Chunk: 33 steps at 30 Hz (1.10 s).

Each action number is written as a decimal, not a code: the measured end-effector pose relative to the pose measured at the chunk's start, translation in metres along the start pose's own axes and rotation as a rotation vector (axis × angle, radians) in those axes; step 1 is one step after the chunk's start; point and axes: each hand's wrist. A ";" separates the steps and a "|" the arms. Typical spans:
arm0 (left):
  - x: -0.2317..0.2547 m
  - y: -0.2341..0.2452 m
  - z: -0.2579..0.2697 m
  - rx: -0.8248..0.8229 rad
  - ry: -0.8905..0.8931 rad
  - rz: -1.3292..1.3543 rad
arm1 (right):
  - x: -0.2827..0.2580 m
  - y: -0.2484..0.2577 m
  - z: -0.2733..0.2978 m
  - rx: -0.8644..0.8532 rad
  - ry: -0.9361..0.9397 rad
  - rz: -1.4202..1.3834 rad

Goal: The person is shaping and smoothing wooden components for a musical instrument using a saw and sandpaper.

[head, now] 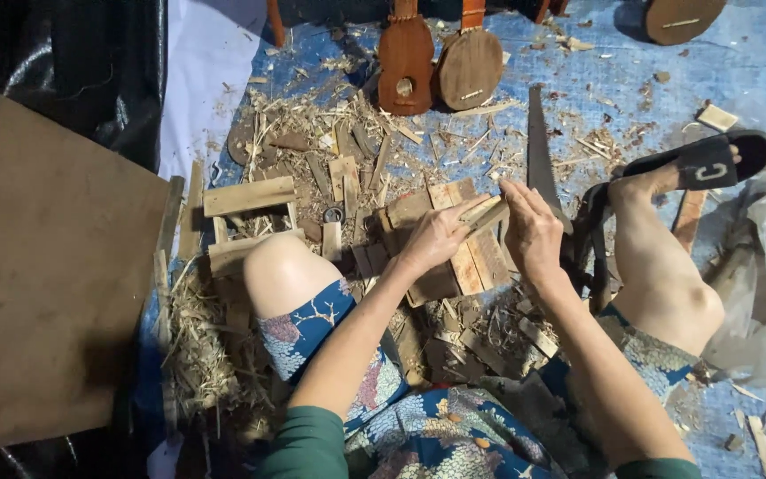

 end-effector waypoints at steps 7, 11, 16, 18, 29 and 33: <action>-0.010 -0.003 -0.003 -0.019 0.051 -0.077 | 0.016 -0.007 -0.001 -0.104 -0.042 0.057; -0.013 -0.004 -0.004 -0.002 0.097 -0.079 | 0.005 -0.008 -0.006 -0.124 -0.065 0.068; -0.021 0.005 0.000 0.019 0.141 -0.100 | 0.009 -0.021 -0.006 -0.132 -0.064 0.079; -0.019 0.006 0.001 0.022 0.154 -0.102 | 0.013 -0.025 -0.003 -0.130 -0.067 0.093; 0.000 0.009 -0.002 -0.012 0.165 -0.099 | 0.013 -0.004 0.002 -0.155 -0.059 0.091; -0.003 0.017 -0.003 -0.087 0.264 -0.130 | 0.028 -0.005 0.003 -0.152 0.019 0.129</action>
Point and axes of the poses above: each hand's wrist, its own z-axis away from the middle knuckle, its own y-axis out of the back of the hand, x = y × z, and after that the axes turned 13 degrees about -y, right-handed
